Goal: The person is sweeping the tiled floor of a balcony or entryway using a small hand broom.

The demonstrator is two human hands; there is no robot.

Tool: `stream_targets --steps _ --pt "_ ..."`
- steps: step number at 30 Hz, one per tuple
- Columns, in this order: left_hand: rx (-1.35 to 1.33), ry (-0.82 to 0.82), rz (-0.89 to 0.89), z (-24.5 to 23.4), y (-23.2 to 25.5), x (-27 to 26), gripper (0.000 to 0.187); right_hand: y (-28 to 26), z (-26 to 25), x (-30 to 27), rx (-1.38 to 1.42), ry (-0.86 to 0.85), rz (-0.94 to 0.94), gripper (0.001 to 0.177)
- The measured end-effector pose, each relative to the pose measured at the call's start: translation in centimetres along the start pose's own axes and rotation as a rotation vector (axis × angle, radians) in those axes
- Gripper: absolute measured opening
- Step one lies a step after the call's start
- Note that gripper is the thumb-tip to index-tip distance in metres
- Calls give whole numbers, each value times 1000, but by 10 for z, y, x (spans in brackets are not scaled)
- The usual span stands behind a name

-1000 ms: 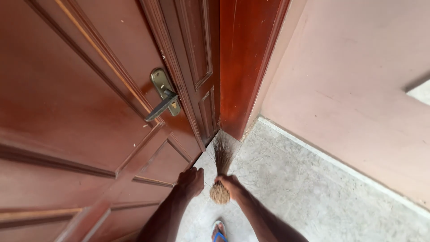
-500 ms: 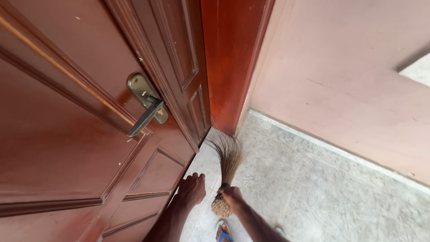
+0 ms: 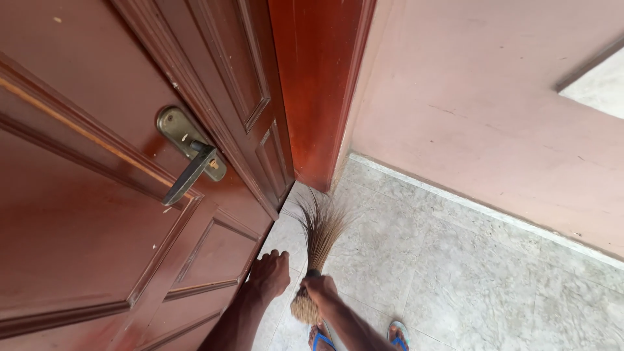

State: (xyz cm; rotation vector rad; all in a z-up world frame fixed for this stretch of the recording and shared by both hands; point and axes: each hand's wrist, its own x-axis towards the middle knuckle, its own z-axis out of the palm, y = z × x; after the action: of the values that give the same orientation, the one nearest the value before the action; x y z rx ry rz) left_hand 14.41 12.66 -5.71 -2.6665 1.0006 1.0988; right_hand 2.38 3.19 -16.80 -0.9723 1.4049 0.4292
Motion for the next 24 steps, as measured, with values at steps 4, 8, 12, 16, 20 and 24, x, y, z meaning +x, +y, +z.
stream_targets --steps 4,8,12,16,20,24 --pt "36 -20 -15 1 2 -8 35 32 -12 -17 -67 -64 -228 27" --pt "-17 -47 -4 -4 12 -11 38 19 -41 -7 -155 -222 -117 29" --pt "-26 -42 12 -8 19 -18 35 41 -54 20 -127 -72 -100 32" --pt "-30 -68 3 16 15 -7 41 53 -57 -35 -298 118 -194 37" --pt "24 -114 16 23 25 -10 38 56 -68 -26 -406 -90 -288 42" --pt "18 -50 55 28 32 -16 33 62 -87 25 -324 -11 -159 45"
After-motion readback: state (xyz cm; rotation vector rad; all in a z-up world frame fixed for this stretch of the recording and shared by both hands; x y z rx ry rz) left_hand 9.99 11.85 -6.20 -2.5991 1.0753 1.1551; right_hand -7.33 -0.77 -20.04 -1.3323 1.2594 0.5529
